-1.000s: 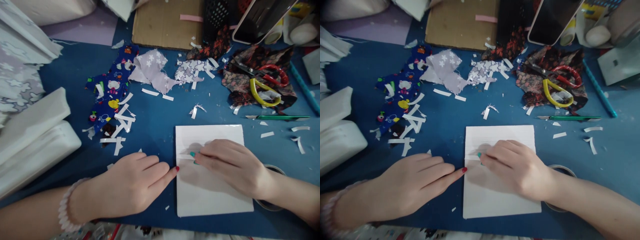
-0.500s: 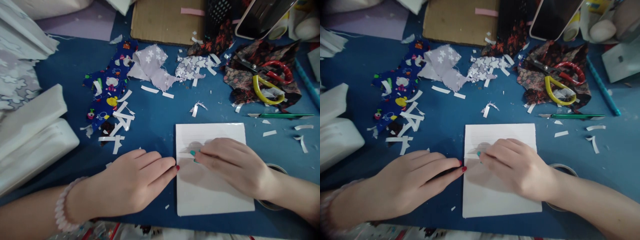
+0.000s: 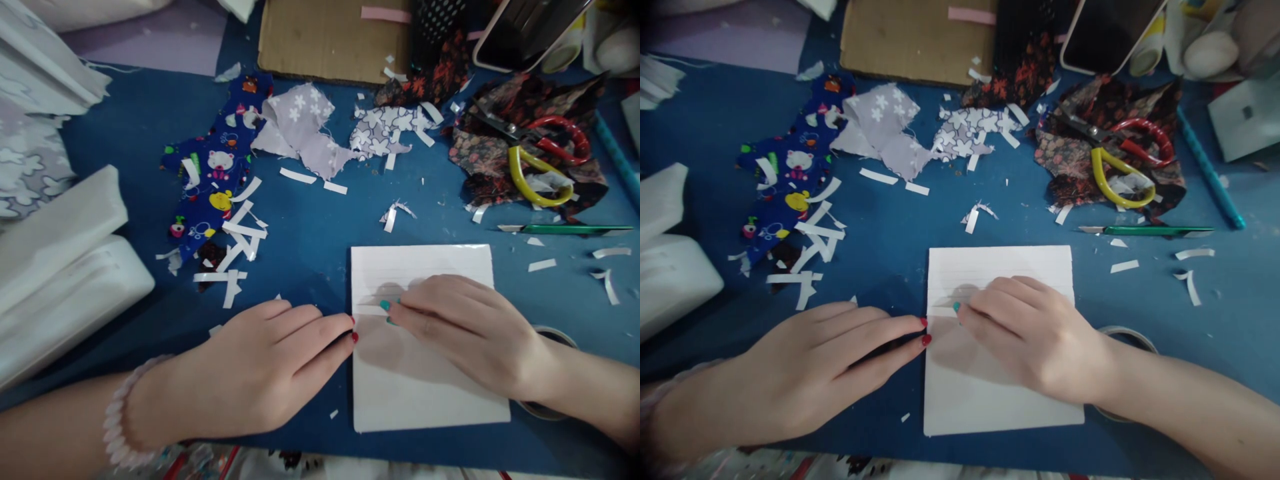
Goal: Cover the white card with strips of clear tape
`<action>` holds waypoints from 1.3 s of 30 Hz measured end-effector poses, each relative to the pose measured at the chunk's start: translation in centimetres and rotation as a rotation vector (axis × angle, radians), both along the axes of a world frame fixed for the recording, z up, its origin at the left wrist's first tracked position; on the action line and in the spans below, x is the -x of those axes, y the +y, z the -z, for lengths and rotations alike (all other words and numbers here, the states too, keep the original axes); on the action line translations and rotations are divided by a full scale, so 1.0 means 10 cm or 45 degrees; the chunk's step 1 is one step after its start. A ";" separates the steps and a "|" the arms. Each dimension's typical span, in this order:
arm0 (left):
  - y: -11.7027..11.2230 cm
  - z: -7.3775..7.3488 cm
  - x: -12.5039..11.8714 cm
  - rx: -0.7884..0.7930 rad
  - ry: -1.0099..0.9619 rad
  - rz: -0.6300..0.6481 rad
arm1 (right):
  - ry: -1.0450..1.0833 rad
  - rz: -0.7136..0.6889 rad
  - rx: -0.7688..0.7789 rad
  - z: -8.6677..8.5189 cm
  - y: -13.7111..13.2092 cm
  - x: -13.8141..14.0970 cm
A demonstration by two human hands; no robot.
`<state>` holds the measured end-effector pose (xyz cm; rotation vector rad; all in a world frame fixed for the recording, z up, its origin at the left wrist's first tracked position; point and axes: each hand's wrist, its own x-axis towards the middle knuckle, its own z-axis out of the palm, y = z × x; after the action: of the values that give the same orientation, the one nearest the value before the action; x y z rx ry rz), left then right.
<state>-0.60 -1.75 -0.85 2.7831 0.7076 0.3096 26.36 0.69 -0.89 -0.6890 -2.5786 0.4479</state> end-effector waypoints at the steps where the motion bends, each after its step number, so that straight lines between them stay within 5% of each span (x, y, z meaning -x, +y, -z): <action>1: 0.00 0.00 0.00 -0.007 0.000 0.003 | 0.002 0.005 0.000 0.00 0.00 0.00; 39: 0.00 0.01 0.00 0.004 0.007 -0.020 | -0.098 -0.010 -0.117 -0.01 0.01 0.00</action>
<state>-0.58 -1.71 -0.96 2.7777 0.7314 0.3034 26.36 0.75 -0.78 -0.6760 -2.6560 0.3088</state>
